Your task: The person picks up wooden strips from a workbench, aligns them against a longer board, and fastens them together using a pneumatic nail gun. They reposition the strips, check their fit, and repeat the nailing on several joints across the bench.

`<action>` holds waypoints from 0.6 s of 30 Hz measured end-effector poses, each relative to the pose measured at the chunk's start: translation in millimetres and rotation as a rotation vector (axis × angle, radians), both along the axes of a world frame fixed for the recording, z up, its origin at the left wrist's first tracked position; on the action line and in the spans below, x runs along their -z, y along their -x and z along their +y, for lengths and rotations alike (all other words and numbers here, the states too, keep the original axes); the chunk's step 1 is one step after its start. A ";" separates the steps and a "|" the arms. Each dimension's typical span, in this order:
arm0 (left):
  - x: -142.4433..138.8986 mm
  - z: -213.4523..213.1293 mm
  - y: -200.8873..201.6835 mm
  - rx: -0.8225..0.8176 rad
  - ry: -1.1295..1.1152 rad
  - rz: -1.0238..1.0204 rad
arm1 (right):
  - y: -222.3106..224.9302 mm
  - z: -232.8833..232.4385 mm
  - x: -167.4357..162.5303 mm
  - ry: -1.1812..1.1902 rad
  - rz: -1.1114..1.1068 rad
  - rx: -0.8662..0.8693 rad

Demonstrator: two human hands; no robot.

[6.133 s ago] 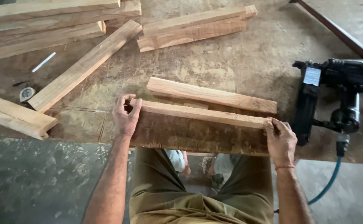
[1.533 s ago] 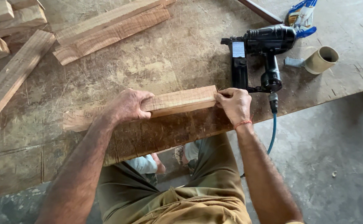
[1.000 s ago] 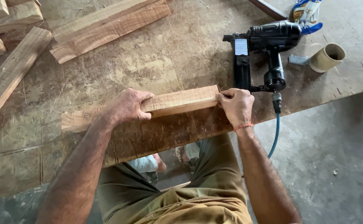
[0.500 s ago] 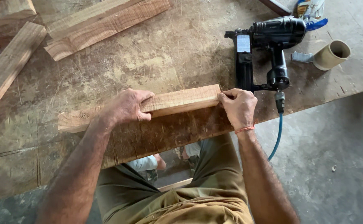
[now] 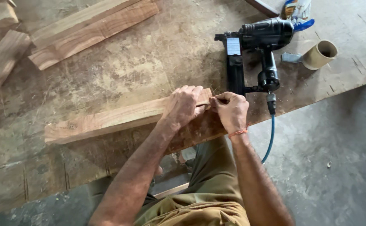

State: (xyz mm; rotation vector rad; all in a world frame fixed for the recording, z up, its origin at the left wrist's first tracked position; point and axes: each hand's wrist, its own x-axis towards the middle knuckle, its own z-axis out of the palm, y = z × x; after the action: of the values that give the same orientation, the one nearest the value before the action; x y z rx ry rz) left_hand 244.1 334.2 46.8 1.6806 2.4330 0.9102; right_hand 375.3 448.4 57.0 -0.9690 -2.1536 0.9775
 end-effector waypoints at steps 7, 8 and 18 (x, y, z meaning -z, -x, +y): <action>-0.2 5.1 0.5 0.029 -0.037 0.057 | -0.1 0.8 0.0 0.082 -0.008 0.021; 0.8 6.2 0.2 0.031 -0.031 0.064 | -0.3 1.0 0.0 0.089 -0.002 0.020; 4.4 13.4 -0.7 0.009 0.012 0.108 | -2.4 2.4 1.5 0.054 0.013 0.018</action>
State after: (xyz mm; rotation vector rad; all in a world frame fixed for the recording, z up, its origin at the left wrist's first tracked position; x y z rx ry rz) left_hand 244.8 347.6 42.4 1.7792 2.4906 0.8235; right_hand 377.6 450.8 55.5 -1.0023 -2.1140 1.0353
